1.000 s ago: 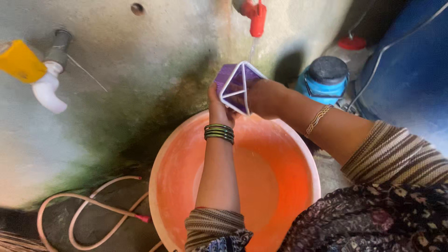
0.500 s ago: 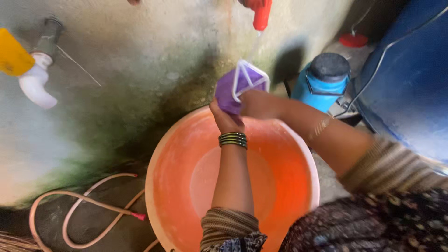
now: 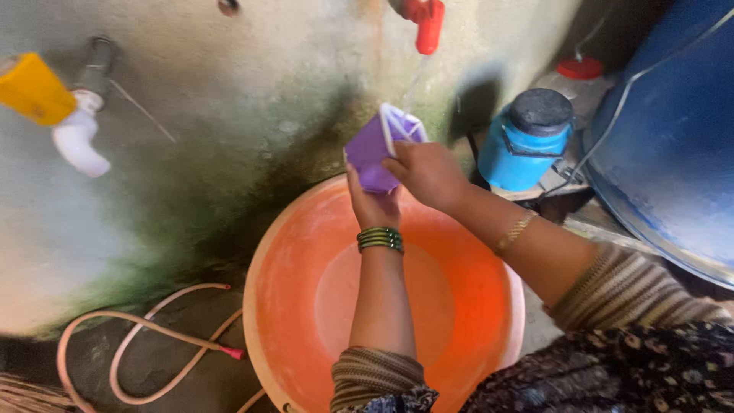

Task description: The person washes their hands under a tap, then picks up a purple toothbrush holder, empties a red bucket of clothes, and refills an orange basin with water. They repeatedly rinse and rub the toothbrush holder in the basin, handle a pink soap dish with a bar of soap, and turn the holder over while rinsing it under running water.

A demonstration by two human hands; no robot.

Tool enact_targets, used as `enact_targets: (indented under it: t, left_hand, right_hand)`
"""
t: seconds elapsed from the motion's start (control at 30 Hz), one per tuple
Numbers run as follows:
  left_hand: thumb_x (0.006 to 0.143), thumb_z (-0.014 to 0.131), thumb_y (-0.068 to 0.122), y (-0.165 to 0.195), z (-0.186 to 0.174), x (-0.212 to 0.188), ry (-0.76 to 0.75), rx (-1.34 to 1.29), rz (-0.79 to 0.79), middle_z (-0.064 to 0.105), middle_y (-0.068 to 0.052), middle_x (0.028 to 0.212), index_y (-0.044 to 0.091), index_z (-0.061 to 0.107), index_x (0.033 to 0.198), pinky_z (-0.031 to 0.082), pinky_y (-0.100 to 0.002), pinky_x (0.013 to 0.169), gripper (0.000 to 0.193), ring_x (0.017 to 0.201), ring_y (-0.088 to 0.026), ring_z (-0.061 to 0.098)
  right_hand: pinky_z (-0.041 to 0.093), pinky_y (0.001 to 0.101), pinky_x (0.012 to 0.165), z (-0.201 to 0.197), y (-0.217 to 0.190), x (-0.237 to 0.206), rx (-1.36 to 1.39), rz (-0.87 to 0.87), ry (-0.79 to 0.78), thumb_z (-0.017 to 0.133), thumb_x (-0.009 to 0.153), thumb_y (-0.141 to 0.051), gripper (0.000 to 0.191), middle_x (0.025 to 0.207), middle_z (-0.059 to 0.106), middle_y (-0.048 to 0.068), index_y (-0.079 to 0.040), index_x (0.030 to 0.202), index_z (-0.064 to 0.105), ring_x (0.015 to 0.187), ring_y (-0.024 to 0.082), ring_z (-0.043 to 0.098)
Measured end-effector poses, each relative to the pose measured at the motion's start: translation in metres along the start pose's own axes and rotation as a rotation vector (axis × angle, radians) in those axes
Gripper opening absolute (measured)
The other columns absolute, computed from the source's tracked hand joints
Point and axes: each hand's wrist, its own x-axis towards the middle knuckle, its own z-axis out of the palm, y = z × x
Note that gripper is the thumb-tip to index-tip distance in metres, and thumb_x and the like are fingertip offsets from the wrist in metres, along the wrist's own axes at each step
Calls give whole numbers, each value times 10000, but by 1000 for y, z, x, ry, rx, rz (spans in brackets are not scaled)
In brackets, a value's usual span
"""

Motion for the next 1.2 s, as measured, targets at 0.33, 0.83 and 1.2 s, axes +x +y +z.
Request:
enact_targets:
  t: [0.33,0.83,1.2]
  left_hand:
    - [918,363,696,35,7,2,78,113,-133,693,-51,1269,189,610,1325,586,-477,899,696,1169,-266,666]
    - [1043,547,586,-5,-16,8,5,-127,30,627,-183,1331,92,484,1312,579,-459,1064,566,1196,-303,657]
    - [954,507,636,17,12,1,-115,-141,38,618,-97,1368,112,524,1422,543,-459,998,703,1218,-270,627]
  right_hand:
    - [431,502,1072,-62,32,-16,-129,-589,139,679,678,-68,575,1276,655,137,-88,1251,627,1316,344,543]
    - [554,442,895,-3,7,-3,232,-1,-26,791,830,-216,457,1078,733,188,-77,1216,591,1028,350,708]
    - [518,440,980,-4,36,-18,264,-376,-173,673,748,-14,655,1468,502,249,-69,1390,556,1259,398,563]
